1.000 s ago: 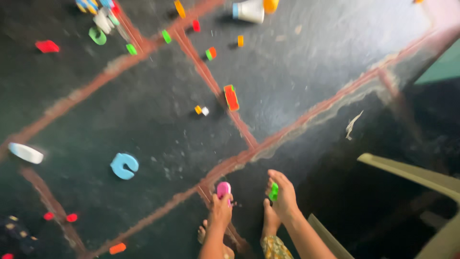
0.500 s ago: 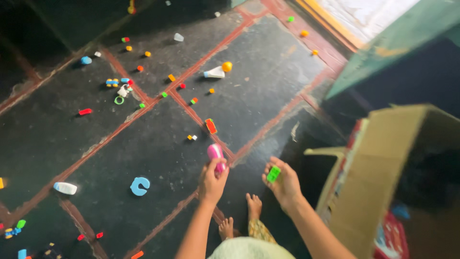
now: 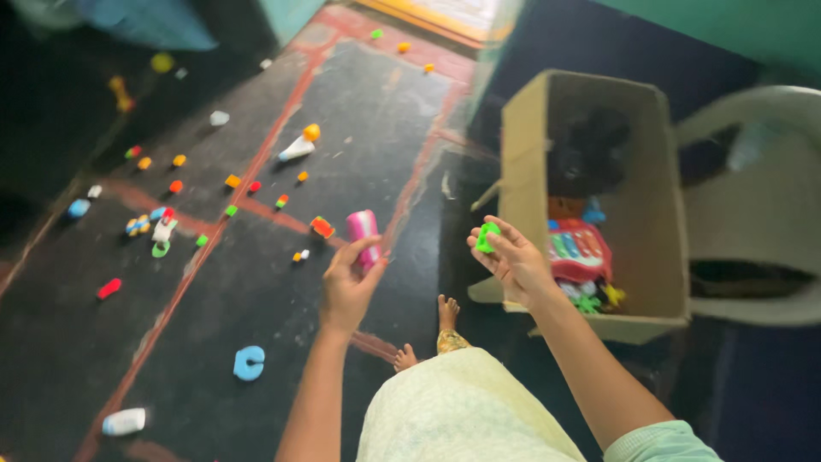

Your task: The person picks up scattered plastic toys and building blocks from the floor and places them into a cardboard box. The person repeatedly bends down to collect items one by one and deposits them into the box.

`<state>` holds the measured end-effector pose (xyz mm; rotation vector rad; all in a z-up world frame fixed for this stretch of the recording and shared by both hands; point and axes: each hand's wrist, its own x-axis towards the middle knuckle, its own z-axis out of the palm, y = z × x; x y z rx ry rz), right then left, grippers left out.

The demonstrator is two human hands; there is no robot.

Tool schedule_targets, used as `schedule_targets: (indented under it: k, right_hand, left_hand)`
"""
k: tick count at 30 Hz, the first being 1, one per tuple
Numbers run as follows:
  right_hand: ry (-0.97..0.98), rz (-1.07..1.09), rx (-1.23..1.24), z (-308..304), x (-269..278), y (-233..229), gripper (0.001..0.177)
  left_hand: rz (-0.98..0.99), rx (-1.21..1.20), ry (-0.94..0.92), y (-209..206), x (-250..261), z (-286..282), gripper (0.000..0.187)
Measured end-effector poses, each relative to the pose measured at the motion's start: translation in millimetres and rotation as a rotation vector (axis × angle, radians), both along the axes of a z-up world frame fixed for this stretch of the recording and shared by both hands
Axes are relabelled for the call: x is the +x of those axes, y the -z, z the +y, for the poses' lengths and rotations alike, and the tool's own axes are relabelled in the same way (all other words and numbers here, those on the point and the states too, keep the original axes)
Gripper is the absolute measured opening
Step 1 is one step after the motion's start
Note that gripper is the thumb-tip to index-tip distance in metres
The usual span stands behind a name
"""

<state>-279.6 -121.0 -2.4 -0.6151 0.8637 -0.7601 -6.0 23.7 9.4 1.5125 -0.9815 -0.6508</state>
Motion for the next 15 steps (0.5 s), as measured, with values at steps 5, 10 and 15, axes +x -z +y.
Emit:
schedule_targets:
  k: [5,10,15]
  right_hand:
    - [0.137,0.016,0.010,30,-51,-15,0.037]
    - [0.322,0.053,-0.032,35,-108,-12,0.037]
    - [0.447,0.033,-0.035,23,-160,-2,0.037]
  left_hand:
    - [0.205,0.072,0.119,-2,-19,19,0.038]
    - [0.306,0.025,0.254,-20,-50,-11,0.043]
    - [0.189,0.021,0.394,-47,-96,-55,0.041]
